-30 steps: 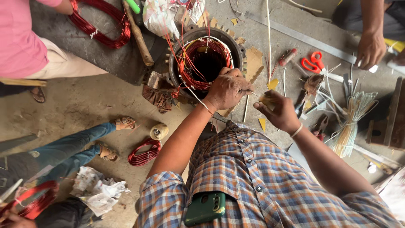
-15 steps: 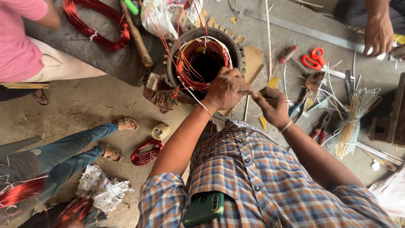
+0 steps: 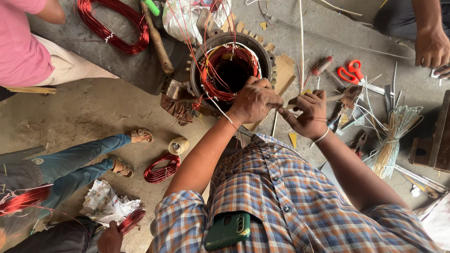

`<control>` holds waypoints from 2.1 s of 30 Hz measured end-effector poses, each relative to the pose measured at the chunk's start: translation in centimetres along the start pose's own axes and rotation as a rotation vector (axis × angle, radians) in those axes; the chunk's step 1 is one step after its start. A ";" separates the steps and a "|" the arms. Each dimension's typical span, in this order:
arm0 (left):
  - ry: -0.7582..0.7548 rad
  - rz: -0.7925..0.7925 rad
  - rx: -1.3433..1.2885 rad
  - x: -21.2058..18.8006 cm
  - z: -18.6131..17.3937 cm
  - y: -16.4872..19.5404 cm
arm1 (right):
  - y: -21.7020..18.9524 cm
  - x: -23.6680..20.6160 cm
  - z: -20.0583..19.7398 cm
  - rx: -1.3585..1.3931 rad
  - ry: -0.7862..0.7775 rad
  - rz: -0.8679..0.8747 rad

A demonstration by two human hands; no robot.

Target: The person winds red copper wire into the slots of a motor stator, using both hands to guide and pack the wire. They cut a white plastic tie with scissors and use it to secure the wire bundle, then trim the excess tie.

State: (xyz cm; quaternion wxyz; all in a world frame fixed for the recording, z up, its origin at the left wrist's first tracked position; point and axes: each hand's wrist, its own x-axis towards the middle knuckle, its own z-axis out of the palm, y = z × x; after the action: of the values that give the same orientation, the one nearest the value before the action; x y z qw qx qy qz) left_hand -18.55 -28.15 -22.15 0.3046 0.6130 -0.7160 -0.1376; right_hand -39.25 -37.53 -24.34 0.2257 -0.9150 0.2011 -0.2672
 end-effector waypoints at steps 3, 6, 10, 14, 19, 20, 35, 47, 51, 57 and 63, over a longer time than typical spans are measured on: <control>-0.013 0.024 0.015 0.0 0.1 -0.2 | 0.3 0.3 -1.9 -0.209 -0.034 -0.259; -0.029 0.009 -0.027 0.0 0.0 -0.3 | 1.0 0.1 -4.6 -0.239 -0.092 -0.457; -0.052 -0.018 -0.050 0.1 -0.2 -0.1 | 1.5 1.4 -6.5 -0.371 -0.182 -0.508; -0.165 -0.081 -0.062 0.5 -0.7 0.0 | 1.0 4.4 -5.5 -0.521 -0.173 -0.669; -0.272 -0.136 -0.060 0.9 -1.1 -0.6 | 1.2 6.2 -4.4 -0.519 -0.188 -0.888; -0.305 -0.158 -0.046 0.9 -1.0 -0.7 | 1.4 6.3 -4.0 -0.544 -0.179 -0.938; -0.209 -0.109 -0.136 0.6 -0.1 -1.4 | 4.8 -0.9 -6.9 -0.188 -0.532 -0.063; -0.128 -0.108 -0.068 0.7 0.7 -1.4 | -2.1 -1.8 -0.5 1.158 -0.119 0.752; -0.111 -0.113 -0.029 0.7 0.9 -1.5 | -1.8 -0.7 0.1 1.361 -0.120 0.778; -0.089 -0.143 -0.079 0.5 1.2 -1.4 | -0.6 -2.2 -0.4 1.352 0.112 0.820; 0.006 -0.040 -0.016 0.2 1.0 -1.0 | 0.0 -2.6 0.0 1.514 0.048 0.904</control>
State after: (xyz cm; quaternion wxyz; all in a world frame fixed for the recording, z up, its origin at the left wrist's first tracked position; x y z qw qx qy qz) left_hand -18.34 -28.76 -23.43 0.3090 0.6252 -0.7013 -0.1477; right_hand -41.28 -36.22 -25.38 0.8511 -0.3470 0.3174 -0.2332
